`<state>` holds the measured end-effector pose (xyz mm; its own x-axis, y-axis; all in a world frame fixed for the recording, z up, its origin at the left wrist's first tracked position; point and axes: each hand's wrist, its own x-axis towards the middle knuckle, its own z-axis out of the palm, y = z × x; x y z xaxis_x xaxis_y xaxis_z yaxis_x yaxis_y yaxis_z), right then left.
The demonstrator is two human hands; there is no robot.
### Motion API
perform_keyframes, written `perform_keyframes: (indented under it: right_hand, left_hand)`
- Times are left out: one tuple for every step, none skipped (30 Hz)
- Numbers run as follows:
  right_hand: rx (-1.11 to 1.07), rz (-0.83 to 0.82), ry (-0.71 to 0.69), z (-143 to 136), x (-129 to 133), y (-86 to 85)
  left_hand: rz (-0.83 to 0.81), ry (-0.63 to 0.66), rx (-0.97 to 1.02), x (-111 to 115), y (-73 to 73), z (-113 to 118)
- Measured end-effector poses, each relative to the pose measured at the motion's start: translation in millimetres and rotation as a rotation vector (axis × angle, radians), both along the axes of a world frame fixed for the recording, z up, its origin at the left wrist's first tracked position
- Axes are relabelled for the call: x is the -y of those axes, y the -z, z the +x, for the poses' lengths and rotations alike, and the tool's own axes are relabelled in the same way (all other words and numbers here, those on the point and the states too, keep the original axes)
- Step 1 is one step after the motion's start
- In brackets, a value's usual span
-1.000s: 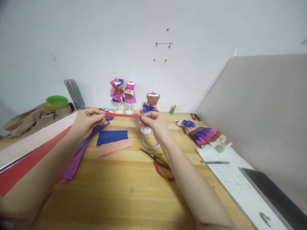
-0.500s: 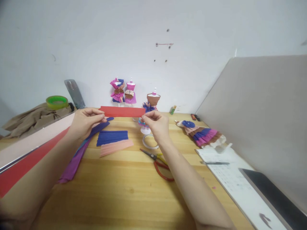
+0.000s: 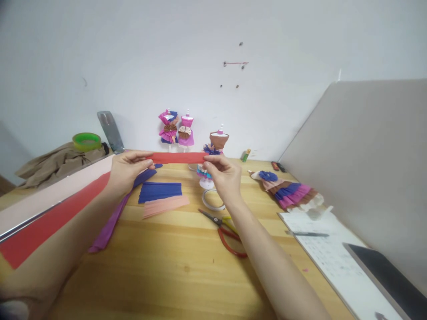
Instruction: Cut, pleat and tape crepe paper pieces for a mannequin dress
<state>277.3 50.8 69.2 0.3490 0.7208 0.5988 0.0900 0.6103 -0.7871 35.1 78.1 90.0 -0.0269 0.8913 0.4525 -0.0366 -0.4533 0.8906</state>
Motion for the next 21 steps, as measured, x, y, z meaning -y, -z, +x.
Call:
perform_keyframes:
  right_hand:
    - [0.008,0.013,0.010,0.0,0.2,0.5]
    - [0.017,0.027,0.019,0.1,0.5,0.8]
    - [0.028,0.040,0.028,0.1,0.8,1.1]
    - [0.041,0.051,0.036,0.3,1.1,1.4]
    - [0.055,0.059,0.043,0.4,1.4,1.6]
    - [0.068,0.064,0.048,0.7,1.5,1.8]
    - [0.078,0.070,0.053,0.9,1.6,2.0]
    - [0.087,0.075,0.056,1.2,1.6,2.3]
    - [0.093,0.081,0.059,1.5,1.4,2.6]
    - [0.097,0.086,0.062,1.7,1.2,3.1]
    - [0.099,0.087,0.064,1.8,1.0,3.6]
    - [0.101,0.086,0.068,1.9,0.9,4.1]
    - [0.102,0.081,0.071,1.9,0.7,4.7]
    - [0.103,0.074,0.075,1.8,0.5,5.1]
    - [0.104,0.068,0.078,1.7,0.4,5.6]
    - [0.106,0.065,0.081,1.5,0.3,5.9]
    - [0.110,0.065,0.085,1.4,0.2,6.2]
    - [0.117,0.069,0.088,1.4,0.1,6.3]
    - [0.127,0.075,0.092,1.4,0.2,6.4]
    - [0.140,0.082,0.097,1.4,0.3,6.4]
    - [0.153,0.085,0.105,1.4,0.5,6.3]
  left_hand:
    - [0.021,-0.013,-0.007,0.4,0.0,0.3]
    - [0.043,-0.027,-0.012,1.1,-0.2,0.5]
    - [0.065,-0.042,-0.017,1.9,-0.3,0.8]
    - [0.086,-0.054,-0.023,2.7,-0.4,1.0]
    - [0.107,-0.065,-0.028,3.4,-0.2,1.3]
    - [0.126,-0.074,-0.032,3.9,0.2,1.5]
    - [0.142,-0.079,-0.037,4.0,1.1,1.6]
    - [0.155,-0.081,-0.037,3.7,2.3,1.6]
    - [0.165,-0.080,-0.037,3.1,3.8,1.5]
    - [0.170,-0.078,-0.036,2.2,5.5,1.1]
    - [0.175,-0.076,-0.037,1.3,7.2,0.7]
    - [0.182,-0.072,-0.045,0.4,8.6,0.0]
    - [0.194,-0.072,-0.057,-0.3,9.8,-0.7]
    - [0.207,-0.072,-0.073,-0.8,10.5,-1.4]
    - [0.218,-0.073,-0.090,-1.0,10.8,-2.0]
    - [0.227,-0.075,-0.104,-1.0,10.8,-2.6]
    - [0.233,-0.075,-0.114,-0.9,10.7,-3.0]
    - [0.232,-0.074,-0.117,-0.9,10.7,-3.3]
    - [0.226,-0.071,-0.114,-0.9,10.8,-3.3]
    - [0.219,-0.065,-0.108,-1.1,11.0,-3.2]
    - [0.214,-0.059,-0.097,-1.4,11.3,-2.9]
